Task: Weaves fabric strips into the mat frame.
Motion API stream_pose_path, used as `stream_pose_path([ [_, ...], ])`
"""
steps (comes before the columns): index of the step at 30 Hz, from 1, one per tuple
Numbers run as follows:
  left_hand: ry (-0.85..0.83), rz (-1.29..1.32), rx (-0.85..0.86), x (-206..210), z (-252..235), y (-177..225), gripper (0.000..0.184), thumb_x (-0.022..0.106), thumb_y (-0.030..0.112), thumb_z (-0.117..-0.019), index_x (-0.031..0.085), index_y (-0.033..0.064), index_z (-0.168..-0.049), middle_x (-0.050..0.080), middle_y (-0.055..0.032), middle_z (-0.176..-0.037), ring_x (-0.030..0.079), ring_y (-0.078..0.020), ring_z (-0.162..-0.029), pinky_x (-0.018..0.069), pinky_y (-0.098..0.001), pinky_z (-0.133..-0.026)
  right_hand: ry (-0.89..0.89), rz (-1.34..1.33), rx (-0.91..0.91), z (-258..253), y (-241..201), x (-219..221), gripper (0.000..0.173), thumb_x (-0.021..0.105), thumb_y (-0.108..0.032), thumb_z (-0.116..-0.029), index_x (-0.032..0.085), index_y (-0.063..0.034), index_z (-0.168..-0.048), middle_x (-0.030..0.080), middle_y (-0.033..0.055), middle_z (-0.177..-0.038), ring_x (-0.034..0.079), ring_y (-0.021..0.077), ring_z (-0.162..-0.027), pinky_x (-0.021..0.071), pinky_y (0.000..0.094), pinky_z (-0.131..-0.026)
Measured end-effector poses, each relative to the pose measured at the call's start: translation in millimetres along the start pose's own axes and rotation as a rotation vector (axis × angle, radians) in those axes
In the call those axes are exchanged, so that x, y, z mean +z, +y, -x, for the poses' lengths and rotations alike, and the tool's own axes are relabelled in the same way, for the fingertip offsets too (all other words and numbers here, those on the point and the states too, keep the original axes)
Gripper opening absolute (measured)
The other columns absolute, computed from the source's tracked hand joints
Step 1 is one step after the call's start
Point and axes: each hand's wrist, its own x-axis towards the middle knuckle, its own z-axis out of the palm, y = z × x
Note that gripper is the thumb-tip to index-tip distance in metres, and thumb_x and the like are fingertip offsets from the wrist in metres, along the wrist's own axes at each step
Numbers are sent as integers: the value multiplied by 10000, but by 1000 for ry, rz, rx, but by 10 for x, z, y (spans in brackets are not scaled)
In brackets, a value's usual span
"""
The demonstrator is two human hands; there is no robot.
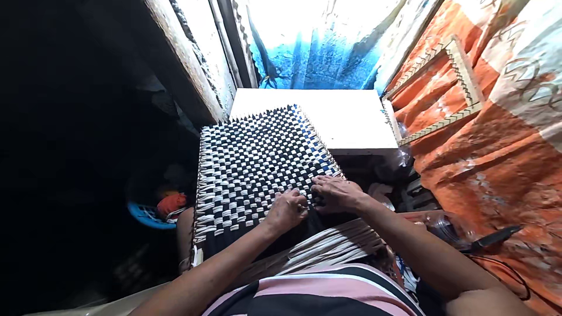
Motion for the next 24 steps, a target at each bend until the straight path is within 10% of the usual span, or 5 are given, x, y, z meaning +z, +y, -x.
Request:
stream_pose_path([
  [7, -233, -86, 61, 49, -165, 21, 220, 599, 187, -984, 765, 42, -994, 693, -161, -1179, 594, -360, -1220, 425, -606, -1031, 52, -210, 3, 17, 229, -66, 328, 727, -373, -915, 773, -91, -1077, 737, 96, -1199, 693, 286, -1116, 529, 567, -955],
  [13, 23, 88, 90, 35, -57, -75, 174, 755, 183, -898, 764, 22, -964, 729, -155, -1009, 689, -285, -1021, 537, -451, -955, 86, -180, -10, 355, 416, -58, 572, 785, -449, -836, 720, -62, -1252, 611, 140, -1439, 527, 284, -1390, 404, 488, -1155],
  [19, 2, -205, 132, 229, -98, 2, 221, 581, 132, -1005, 746, -14, -989, 714, -207, -1079, 661, -389, -1105, 509, -530, -970, 191, 40, -63, 132, 419, 191, 319, 743, -367, -878, 740, -57, -949, 733, 102, -1055, 679, 273, -1092, 456, 486, -1097],
  [24, -143, -89, -37, 49, -256, 65, 204, 636, 169, -945, 741, 3, -1000, 708, -177, -1071, 648, -346, -1109, 501, -528, -975, 170, -242, 92, 318, 469, -129, 284, 765, -343, -896, 789, -122, -1074, 742, 61, -1184, 663, 276, -1150, 514, 539, -995],
])
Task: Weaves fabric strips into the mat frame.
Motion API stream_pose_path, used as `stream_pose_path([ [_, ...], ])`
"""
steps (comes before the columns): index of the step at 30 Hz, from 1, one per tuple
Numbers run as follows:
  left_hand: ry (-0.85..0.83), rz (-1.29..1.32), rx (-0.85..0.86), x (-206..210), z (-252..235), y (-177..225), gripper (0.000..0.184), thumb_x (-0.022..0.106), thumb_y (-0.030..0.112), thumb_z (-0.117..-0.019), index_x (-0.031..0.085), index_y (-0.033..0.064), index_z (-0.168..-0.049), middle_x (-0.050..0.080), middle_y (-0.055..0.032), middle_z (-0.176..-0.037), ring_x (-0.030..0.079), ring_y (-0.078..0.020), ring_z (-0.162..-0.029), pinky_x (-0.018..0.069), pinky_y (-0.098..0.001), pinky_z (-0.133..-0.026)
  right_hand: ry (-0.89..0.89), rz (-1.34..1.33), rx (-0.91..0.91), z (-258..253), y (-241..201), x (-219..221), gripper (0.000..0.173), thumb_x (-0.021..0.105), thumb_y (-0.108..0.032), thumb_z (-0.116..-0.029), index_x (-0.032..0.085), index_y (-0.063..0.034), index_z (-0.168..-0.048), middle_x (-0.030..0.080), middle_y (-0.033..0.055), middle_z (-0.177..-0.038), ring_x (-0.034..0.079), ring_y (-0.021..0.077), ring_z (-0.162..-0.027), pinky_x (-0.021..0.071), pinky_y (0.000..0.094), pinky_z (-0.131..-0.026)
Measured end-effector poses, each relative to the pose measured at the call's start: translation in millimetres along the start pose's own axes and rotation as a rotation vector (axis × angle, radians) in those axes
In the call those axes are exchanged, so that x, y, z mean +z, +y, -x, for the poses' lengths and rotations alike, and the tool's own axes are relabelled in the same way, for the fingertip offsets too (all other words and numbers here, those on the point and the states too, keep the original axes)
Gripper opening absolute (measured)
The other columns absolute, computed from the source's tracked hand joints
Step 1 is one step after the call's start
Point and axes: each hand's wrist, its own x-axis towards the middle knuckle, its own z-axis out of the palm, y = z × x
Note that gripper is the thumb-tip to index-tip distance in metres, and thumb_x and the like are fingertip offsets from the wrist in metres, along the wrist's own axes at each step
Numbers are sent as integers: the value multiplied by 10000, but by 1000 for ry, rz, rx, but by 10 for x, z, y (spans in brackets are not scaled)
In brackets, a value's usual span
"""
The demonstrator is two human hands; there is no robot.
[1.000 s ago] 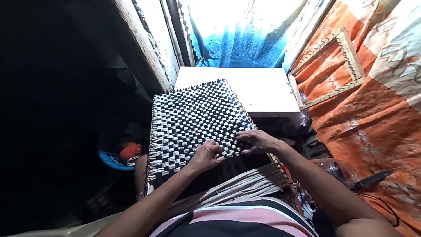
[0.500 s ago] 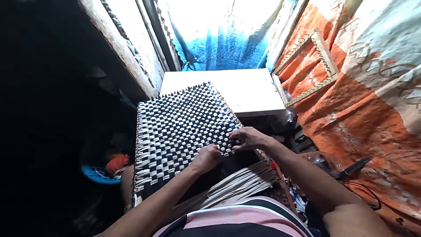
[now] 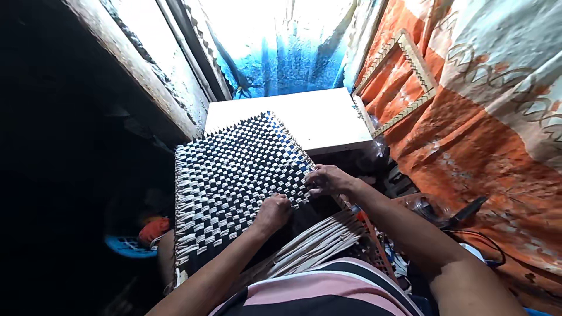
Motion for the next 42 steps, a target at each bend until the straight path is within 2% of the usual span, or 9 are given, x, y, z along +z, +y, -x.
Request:
stream_pose_path([
  [6, 154, 245, 54, -126, -28, -10, 275, 673, 293, -948, 769, 37, -979, 727, -125, -970, 689, -210, -928, 549, -404, -882, 18, 50, -132, 237, 183, -25, 460, 819, -375, -814, 763, -94, -1174, 686, 75, -1349, 528, 255, -1401, 218, 617, -1244],
  [13, 94, 64, 95, 256, -338, 170, 236, 605, 247, -991, 767, 88, -1055, 723, -142, -1045, 677, -308, -1046, 528, -481, -935, 104, 204, -148, 118, 194, 225, 190, 764, -229, -870, 770, -70, -974, 754, 52, -1182, 616, 222, -1301, 246, 561, -1248],
  [19, 79, 136, 130, 135, -416, 120, 227, 644, 215, -975, 735, 43, -1092, 695, -175, -1034, 667, -311, -1013, 528, -479, -942, 242, 0, -85, 380, 178, 71, 181, 693, -191, -945, 786, -58, -1026, 731, 67, -1256, 570, 250, -1358, 288, 562, -1232],
  [23, -176, 87, 169, -10, 242, 36, 588, 589, 452, -1016, 513, 156, -1518, 417, -171, -1585, 366, -413, -1466, 321, -644, -1155, 425, -154, 88, 852, 166, 4, 223, 647, -190, -967, 783, -58, -1085, 681, 111, -1344, 535, 277, -1385, 393, 472, -1185],
  [25, -311, 77, 196, -114, 694, 8, 561, 492, 474, -1048, 485, 215, -1546, 295, -116, -1674, 236, -381, -1547, 222, -645, -1206, 399, -289, 93, 1085, 167, 51, 200, 665, -175, -966, 781, -37, -1054, 655, 138, -1373, 555, 232, -1364, 446, 401, -1151],
  [27, -345, 170, 240, -225, 1121, -114, 479, 469, 434, -1062, 608, 181, -1443, 400, -103, -1625, 316, -329, -1525, 258, -595, -1217, 335, -369, 129, 1283, 132, 129, 219, 653, -188, -983, 772, -24, -1069, 637, 139, -1389, 625, 168, -1258, 521, 343, -1056],
  [31, -63, 317, 212, -550, 1899, -429, 391, 520, 361, -1067, 730, 65, -1215, 694, -88, -1286, 651, -161, -1212, 522, -373, -1061, 375, -327, 165, 1482, -24, 322, 317, 596, -287, -1007, 757, -49, -1141, 632, 150, -1404, 633, 201, -1267, 516, 377, -1077],
  [37, 727, 397, -447, -628, 2922, -1063, 310, 481, 166, -1066, 695, -9, -1208, 719, -119, -1187, 689, -147, -1093, 550, -331, -998, 360, -214, 217, 1455, -244, 527, 502, 575, -402, -993, 698, 10, -1252, 608, 255, -1395, 608, 389, -1285, 492, 540, -1073],
  [42, 759, 539, -670, -213, 3199, -1372, 306, 459, 119, -1075, 672, -33, -1234, 705, -155, -1188, 688, -182, -1077, 551, -351, -979, 206, -126, 293, 1437, -383, 271, 539, 639, -340, -989, 616, 84, -1321, 486, 355, -1473, 475, 507, -1383, 399, 618, -1135],
])
